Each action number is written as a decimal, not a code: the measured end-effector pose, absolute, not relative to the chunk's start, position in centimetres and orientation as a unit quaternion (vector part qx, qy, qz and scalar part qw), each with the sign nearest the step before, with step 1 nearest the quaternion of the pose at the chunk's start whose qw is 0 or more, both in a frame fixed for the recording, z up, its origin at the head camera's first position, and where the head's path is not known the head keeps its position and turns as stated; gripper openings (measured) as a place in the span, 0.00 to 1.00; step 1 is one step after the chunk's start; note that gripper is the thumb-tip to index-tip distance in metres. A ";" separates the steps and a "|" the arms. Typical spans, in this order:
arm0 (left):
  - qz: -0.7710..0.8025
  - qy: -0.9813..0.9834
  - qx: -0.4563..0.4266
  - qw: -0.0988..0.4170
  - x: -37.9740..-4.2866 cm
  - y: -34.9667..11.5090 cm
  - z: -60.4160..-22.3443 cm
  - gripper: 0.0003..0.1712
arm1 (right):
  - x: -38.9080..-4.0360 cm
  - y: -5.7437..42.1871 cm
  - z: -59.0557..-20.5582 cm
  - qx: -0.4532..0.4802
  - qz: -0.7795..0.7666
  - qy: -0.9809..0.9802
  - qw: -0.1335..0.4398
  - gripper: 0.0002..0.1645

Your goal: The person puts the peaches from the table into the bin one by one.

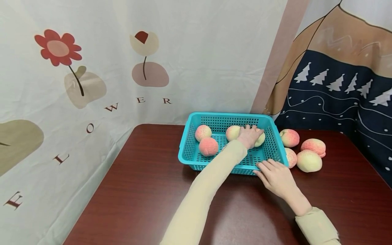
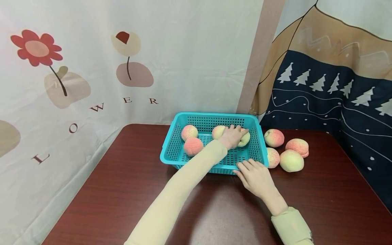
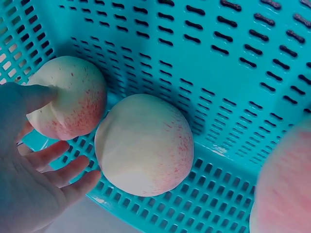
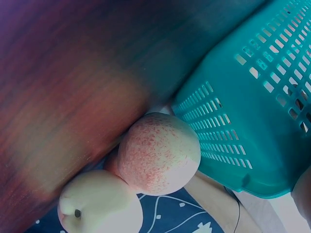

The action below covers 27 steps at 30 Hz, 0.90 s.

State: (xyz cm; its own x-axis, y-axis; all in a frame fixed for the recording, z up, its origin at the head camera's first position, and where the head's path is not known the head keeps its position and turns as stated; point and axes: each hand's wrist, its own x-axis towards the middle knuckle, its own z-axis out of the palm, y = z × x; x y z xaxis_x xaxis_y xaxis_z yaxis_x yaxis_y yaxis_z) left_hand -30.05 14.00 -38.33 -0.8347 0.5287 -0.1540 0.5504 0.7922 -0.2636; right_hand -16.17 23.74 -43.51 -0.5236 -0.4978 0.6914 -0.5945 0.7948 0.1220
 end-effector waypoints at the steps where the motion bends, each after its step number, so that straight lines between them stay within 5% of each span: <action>1: -0.150 0.946 0.286 0.037 -30.0 14.0 -38.3 0.35 | -16.2 23.7 -43.5 0.314 0.065 -0.869 0.376 0.23; 8: -0.137 0.948 0.286 0.034 -30.0 13.7 -37.9 0.32 | -16.2 23.7 -43.5 0.315 0.067 -0.870 0.374 0.17; 15: -0.091 0.947 0.307 0.039 -29.6 11.9 -35.8 0.27 | -16.1 23.6 -43.5 0.309 0.065 -0.871 0.378 0.32; 27: 0.011 0.938 0.343 0.033 -26.9 7.0 -31.3 0.20 | -16.1 23.5 -43.4 0.310 0.066 -0.869 0.381 0.33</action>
State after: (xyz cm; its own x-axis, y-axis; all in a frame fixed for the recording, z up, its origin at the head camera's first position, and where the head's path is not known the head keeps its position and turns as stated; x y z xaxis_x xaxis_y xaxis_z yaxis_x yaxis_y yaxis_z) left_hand -26.94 6.97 -31.26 -0.7618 0.6455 -0.0551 0.6440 0.7638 0.0442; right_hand -16.09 23.47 -43.39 -0.5174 -0.4892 0.7021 -0.5894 0.7986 0.1221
